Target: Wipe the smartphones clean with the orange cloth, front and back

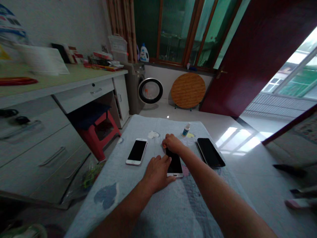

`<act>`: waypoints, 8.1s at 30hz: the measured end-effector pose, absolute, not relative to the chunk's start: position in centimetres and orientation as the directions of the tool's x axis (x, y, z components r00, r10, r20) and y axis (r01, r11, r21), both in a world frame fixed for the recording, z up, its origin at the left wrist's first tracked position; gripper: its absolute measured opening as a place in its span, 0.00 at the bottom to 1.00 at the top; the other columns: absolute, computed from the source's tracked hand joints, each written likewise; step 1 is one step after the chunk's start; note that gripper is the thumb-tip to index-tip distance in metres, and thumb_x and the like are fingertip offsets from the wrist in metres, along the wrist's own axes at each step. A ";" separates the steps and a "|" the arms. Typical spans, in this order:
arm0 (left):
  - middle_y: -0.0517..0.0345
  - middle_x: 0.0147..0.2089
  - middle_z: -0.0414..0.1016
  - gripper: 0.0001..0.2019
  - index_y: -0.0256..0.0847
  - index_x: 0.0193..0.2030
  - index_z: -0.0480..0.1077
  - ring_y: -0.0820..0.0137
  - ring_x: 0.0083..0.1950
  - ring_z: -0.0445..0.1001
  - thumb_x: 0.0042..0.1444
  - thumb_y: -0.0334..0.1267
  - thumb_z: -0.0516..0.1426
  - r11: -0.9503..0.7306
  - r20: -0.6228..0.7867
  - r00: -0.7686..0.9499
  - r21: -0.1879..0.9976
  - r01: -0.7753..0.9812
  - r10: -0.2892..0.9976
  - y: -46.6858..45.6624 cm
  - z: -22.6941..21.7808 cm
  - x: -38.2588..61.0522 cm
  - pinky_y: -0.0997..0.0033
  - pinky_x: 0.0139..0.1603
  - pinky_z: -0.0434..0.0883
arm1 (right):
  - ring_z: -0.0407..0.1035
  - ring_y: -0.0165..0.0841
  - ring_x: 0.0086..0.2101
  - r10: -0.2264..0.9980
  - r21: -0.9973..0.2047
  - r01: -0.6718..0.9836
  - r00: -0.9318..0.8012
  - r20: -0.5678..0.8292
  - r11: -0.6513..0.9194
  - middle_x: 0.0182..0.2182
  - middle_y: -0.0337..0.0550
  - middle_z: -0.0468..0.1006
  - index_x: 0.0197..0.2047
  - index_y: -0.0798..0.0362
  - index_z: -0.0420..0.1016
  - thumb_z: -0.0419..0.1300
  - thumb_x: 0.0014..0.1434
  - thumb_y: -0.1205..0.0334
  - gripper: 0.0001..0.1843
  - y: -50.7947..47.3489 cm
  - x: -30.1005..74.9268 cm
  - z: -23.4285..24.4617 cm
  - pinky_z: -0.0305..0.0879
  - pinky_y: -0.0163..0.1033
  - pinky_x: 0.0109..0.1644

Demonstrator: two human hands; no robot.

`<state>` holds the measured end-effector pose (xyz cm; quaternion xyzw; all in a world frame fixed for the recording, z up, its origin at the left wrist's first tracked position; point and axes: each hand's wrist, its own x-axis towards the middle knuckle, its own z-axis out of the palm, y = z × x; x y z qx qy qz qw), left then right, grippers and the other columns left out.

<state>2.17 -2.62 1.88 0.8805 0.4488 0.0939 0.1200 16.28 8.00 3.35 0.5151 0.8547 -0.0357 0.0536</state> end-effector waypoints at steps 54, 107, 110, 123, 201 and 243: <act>0.51 0.66 0.60 0.21 0.45 0.60 0.65 0.61 0.65 0.60 0.60 0.38 0.54 -0.636 0.190 0.617 0.390 0.666 0.764 0.1 -1.4 1.3 0.56 0.64 0.57 | 0.64 0.32 0.40 0.967 -0.494 0.831 -0.225 0.121 0.255 0.35 0.43 0.69 0.35 0.52 0.77 0.54 0.58 0.75 0.13 -9.0 21.7 2.2 0.60 0.36 0.44; 0.54 0.67 0.60 0.20 0.48 0.60 0.65 0.63 0.67 0.58 0.61 0.39 0.55 -0.625 0.117 0.633 0.367 0.689 0.766 0.4 -1.4 1.1 0.56 0.66 0.54 | 0.61 0.35 0.35 0.858 -0.065 0.878 -0.443 0.260 0.474 0.33 0.45 0.71 0.38 0.53 0.76 0.55 0.64 0.65 0.08 -9.6 16.4 -0.4 0.57 0.40 0.39; 0.55 0.68 0.59 0.20 0.48 0.61 0.65 0.62 0.67 0.57 0.61 0.40 0.55 -0.629 0.113 0.639 0.375 0.681 0.760 0.5 -1.6 1.1 0.55 0.66 0.53 | 0.61 0.35 0.36 0.883 -0.071 0.902 -0.399 0.247 0.427 0.34 0.45 0.71 0.40 0.52 0.76 0.55 0.64 0.66 0.08 -10.3 17.8 -0.5 0.57 0.39 0.38; 0.54 0.68 0.58 0.21 0.47 0.62 0.64 0.61 0.67 0.58 0.61 0.41 0.55 -0.619 0.088 0.636 0.364 0.696 0.767 0.5 -1.5 1.3 0.55 0.66 0.54 | 0.62 0.34 0.37 0.950 -0.162 0.937 -0.299 0.094 0.311 0.35 0.46 0.70 0.36 0.55 0.76 0.55 0.62 0.71 0.09 -10.0 16.8 -0.3 0.59 0.37 0.42; 0.54 0.68 0.59 0.24 0.47 0.65 0.58 0.62 0.68 0.55 0.62 0.42 0.51 -0.612 0.152 0.624 0.471 0.636 0.766 0.1 -1.5 0.8 0.54 0.68 0.49 | 0.68 0.29 0.33 0.904 -0.503 0.788 -0.427 -0.030 0.355 0.32 0.42 0.77 0.41 0.49 0.81 0.56 0.62 0.61 0.12 -4.6 21.0 5.3 0.59 0.32 0.38; 0.42 0.66 0.59 0.68 0.41 0.71 0.24 0.47 0.69 0.49 0.35 0.56 0.68 -0.550 0.164 0.564 0.552 0.627 0.809 -0.2 -1.8 0.8 0.42 0.66 0.42 | 0.58 0.35 0.42 0.786 -0.193 0.768 -0.617 0.038 0.611 0.42 0.46 0.67 0.44 0.48 0.79 0.57 0.61 0.67 0.11 0.0 17.8 2.1 0.56 0.39 0.48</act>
